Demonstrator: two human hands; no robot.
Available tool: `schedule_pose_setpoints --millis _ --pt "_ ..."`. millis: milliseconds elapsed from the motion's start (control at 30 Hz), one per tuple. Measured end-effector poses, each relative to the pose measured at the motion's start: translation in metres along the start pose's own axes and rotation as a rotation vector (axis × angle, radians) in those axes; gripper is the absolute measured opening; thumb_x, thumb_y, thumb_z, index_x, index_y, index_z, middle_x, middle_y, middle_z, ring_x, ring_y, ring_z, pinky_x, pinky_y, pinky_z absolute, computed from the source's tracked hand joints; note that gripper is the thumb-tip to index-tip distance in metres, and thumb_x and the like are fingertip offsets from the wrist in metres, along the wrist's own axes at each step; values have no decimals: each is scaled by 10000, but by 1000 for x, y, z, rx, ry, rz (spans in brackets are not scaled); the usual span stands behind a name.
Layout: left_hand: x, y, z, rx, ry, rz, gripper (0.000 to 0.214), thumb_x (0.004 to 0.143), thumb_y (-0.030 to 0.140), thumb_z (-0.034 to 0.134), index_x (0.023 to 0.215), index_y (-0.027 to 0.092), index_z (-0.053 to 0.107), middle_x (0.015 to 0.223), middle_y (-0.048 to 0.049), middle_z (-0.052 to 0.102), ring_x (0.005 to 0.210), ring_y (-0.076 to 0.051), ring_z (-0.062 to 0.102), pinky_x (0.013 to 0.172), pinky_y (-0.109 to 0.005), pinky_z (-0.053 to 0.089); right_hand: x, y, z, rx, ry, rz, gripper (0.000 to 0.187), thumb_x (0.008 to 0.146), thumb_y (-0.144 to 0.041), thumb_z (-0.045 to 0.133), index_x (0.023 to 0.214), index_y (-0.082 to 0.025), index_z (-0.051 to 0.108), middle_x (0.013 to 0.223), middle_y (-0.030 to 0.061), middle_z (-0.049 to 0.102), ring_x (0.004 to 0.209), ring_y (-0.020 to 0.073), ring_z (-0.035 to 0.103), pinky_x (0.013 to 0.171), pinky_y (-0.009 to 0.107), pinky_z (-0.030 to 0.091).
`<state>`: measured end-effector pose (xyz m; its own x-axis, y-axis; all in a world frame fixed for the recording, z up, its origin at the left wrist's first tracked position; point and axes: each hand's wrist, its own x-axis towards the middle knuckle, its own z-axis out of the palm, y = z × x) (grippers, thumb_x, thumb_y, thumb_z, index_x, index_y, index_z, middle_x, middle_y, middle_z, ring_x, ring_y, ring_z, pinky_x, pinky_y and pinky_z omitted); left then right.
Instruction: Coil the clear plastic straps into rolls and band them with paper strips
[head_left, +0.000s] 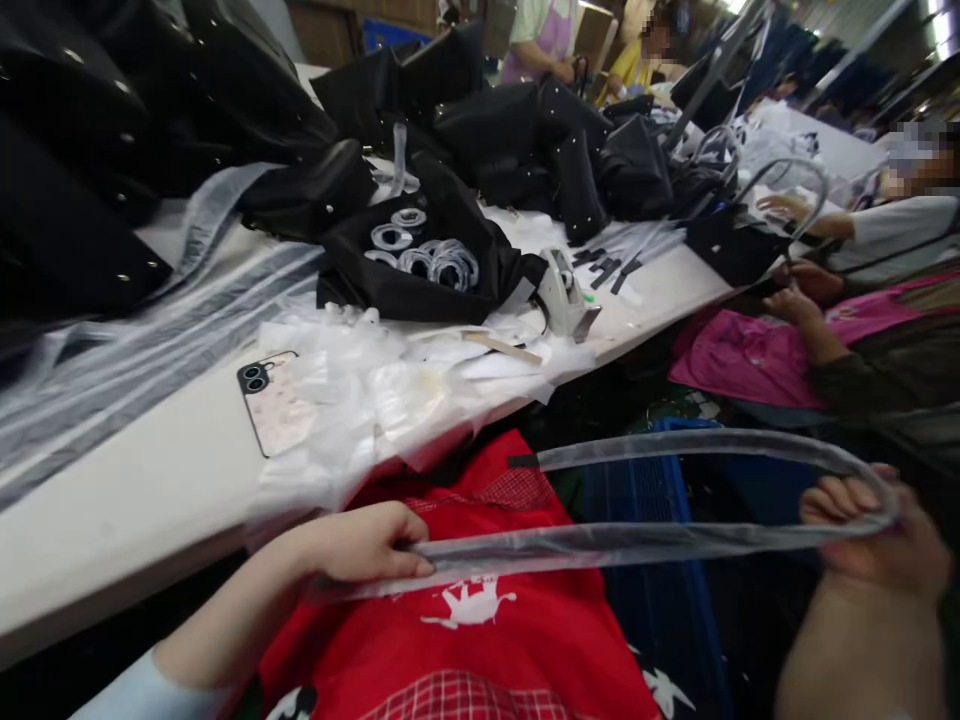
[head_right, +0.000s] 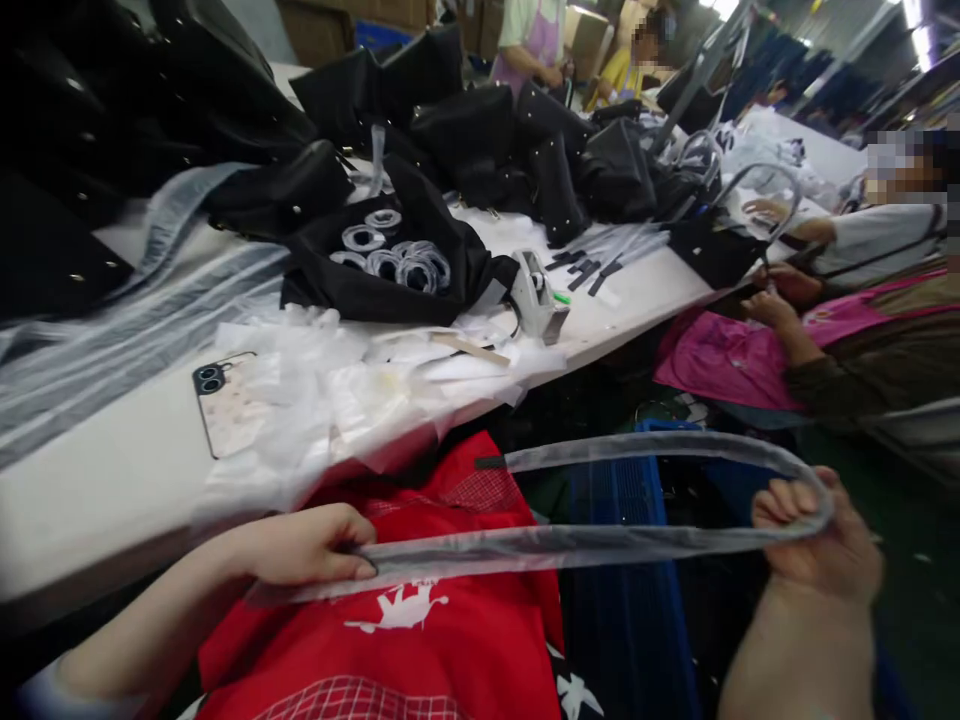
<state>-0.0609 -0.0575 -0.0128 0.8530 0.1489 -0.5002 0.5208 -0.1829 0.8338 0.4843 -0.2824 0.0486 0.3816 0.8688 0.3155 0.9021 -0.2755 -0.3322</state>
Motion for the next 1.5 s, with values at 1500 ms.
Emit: schedule_pose_setpoints --millis 1500 --pt "126 93 -64 -709 1054 389 268 924 350 523 1088 158 611 967 -82 693 912 -186 634 881 -316 466 46 -286 191 1425 -1091 -134 562 932 -603 403 758 -127 643 471 -41 449 395 66 353 407 190 262"
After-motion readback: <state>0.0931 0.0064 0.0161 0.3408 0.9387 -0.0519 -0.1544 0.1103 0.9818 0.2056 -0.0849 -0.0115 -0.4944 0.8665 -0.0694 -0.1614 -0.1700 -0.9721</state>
